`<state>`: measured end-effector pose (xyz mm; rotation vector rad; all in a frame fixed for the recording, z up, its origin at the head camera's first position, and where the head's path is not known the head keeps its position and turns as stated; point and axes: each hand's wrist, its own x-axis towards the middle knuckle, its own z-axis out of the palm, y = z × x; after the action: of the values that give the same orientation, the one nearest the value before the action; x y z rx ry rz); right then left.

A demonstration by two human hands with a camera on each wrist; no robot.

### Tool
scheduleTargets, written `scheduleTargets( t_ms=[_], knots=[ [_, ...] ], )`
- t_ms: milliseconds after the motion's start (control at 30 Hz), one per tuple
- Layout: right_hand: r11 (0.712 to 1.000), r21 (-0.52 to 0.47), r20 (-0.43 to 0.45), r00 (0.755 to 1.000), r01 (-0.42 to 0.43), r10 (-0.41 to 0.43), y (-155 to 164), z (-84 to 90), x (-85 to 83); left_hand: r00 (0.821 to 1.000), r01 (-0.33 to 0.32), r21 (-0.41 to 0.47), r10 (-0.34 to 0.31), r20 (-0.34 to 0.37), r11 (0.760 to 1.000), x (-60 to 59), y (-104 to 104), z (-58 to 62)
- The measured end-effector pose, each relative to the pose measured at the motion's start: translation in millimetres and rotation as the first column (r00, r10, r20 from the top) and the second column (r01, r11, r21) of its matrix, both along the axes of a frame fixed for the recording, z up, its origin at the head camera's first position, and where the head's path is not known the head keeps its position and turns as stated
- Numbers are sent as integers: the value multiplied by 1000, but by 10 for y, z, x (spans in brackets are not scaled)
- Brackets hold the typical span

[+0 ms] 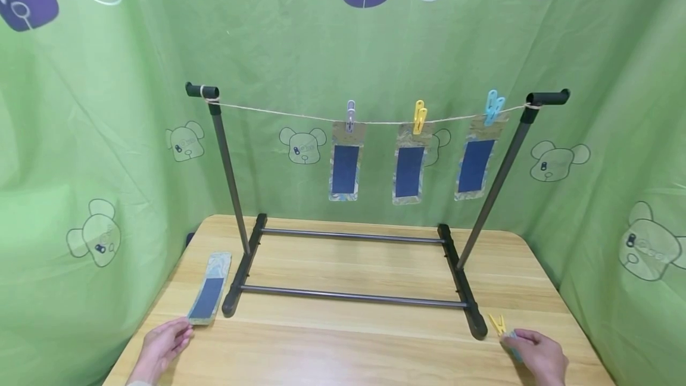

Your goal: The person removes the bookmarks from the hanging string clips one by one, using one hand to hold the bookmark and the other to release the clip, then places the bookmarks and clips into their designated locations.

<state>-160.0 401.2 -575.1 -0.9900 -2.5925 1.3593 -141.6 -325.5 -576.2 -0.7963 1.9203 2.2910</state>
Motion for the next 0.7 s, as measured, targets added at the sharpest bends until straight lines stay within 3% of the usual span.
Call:
scheduleTargets(
  t_ms=[700],
  knots=[
    [999, 41, -58, 998, -9, 12, 25, 0, 35, 999, -35, -75, 37, 27, 997, -1, 0, 41]
  ],
)
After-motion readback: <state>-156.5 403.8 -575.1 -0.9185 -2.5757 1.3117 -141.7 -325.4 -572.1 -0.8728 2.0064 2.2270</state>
